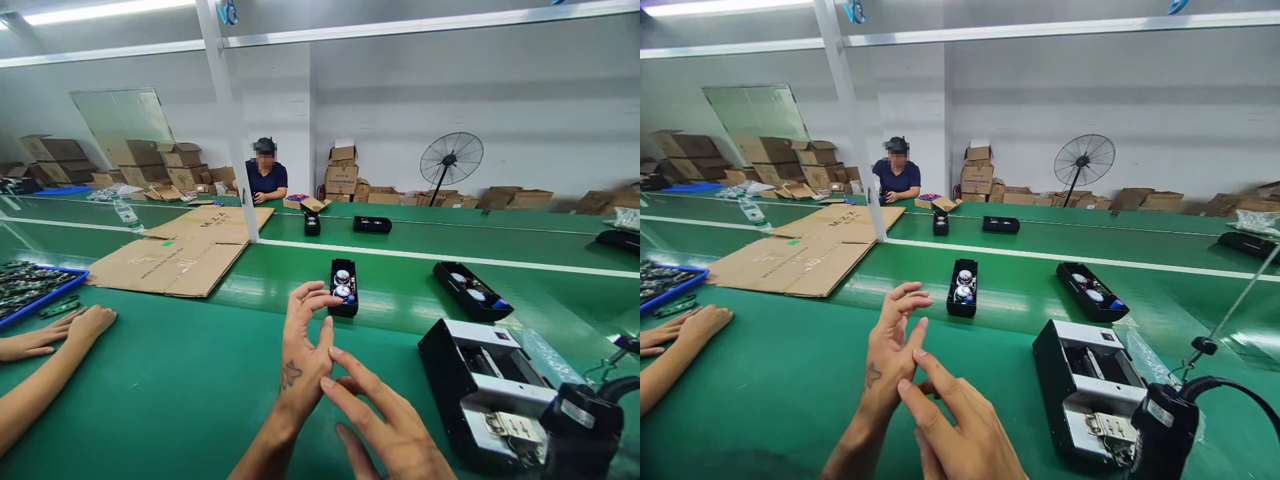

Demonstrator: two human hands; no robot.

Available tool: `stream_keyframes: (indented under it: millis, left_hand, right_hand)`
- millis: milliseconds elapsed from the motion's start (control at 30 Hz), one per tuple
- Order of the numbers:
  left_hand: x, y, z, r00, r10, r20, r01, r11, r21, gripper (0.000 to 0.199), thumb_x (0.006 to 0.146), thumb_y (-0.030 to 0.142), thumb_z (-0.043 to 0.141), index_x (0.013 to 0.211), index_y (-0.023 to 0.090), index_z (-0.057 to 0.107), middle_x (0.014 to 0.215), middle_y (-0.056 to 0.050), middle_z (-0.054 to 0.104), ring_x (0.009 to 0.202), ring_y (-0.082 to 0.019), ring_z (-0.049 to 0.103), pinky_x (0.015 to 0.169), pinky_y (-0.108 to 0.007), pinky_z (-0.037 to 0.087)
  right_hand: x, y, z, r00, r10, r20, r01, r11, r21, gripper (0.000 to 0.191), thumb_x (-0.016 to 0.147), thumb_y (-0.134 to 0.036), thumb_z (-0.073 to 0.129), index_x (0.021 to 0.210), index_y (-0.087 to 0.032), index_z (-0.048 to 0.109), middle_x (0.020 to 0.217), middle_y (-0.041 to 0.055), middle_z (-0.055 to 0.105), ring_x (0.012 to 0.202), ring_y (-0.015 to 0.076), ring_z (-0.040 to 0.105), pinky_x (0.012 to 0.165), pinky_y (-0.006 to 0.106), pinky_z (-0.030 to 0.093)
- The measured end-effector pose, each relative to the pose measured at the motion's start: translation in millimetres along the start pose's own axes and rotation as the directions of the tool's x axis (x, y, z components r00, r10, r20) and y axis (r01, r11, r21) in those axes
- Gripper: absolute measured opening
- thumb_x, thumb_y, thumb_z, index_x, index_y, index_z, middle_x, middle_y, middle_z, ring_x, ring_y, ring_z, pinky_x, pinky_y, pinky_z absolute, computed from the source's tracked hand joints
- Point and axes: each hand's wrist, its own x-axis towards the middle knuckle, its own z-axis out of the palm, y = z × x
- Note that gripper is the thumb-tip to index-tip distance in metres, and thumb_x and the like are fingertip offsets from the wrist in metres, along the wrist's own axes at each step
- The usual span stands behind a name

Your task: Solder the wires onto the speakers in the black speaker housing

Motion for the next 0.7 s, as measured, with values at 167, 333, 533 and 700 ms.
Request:
stream_keyframes:
  millis: [167, 333, 533, 700]
  left_hand:
    - [0.2, 2.1, 0.8, 1.0, -0.009, -0.009, 0.009, 1.0, -0.001, 0.023, 0.095, 0.014, 0.057, 0.105, 0.03, 0.071, 0.133, -0.005, 0.053, 0.126, -0.023, 0.056, 0.112, -0.046, 0.044]
    - [-0.3, 3.3, 1.2, 1.0, -0.015, 0.013, 0.015, 0.999, -0.034, 0.027, 0.096, 0.013, 0.056, 0.106, 0.033, 0.071, 0.133, -0.002, 0.053, 0.128, -0.019, 0.055, 0.113, -0.039, 0.042]
    - [-0.9, -0.2, 1.9, 0.998, -0.039, 0.052, 0.045, 0.992, -0.117, 0.028, 0.096, 0.011, 0.055, 0.104, 0.032, 0.072, 0.133, -0.001, 0.053, 0.129, -0.018, 0.053, 0.112, -0.034, 0.043]
    - [-2.8, 3.9, 2.3, 0.992, -0.095, 0.081, 0.106, 0.985, -0.138, 0.027, 0.096, 0.011, 0.052, 0.1, 0.028, 0.073, 0.134, -0.005, 0.054, 0.125, -0.021, 0.057, 0.111, -0.038, 0.044]
  right_hand:
    - [-0.7, 0.0, 4.4, 1.0, -0.004, -0.019, 0.005, 0.999, 0.043, 0.039, 0.091, 0.001, 0.049, 0.121, -0.014, 0.068, 0.139, 0.0228, 0.067, 0.095, 0.0145, 0.078, 0.089, 0.025, 0.063]
    - [-0.3, -1.1, 1.4, 1.0, 0.015, -0.025, -0.013, 0.996, 0.084, 0.031, 0.091, 0.0, 0.051, 0.11, -0.016, 0.069, 0.138, 0.0212, 0.069, 0.097, 0.0159, 0.078, 0.088, 0.025, 0.064]
    - [-0.8, -1.2, -1.2, 1.0, 0.014, -0.004, -0.014, 1.0, 0.016, 0.048, 0.092, -0.001, 0.05, 0.138, -0.013, 0.06, 0.14, 0.0203, 0.068, 0.105, 0.017, 0.077, 0.094, 0.027, 0.063]
    - [-2.9, 0.3, 3.8, 0.999, 0.002, -0.041, -0.001, 1.0, 0.024, 0.051, 0.09, 0.003, 0.048, 0.134, -0.017, 0.065, 0.139, 0.0198, 0.067, 0.095, 0.0144, 0.077, 0.088, 0.027, 0.064]
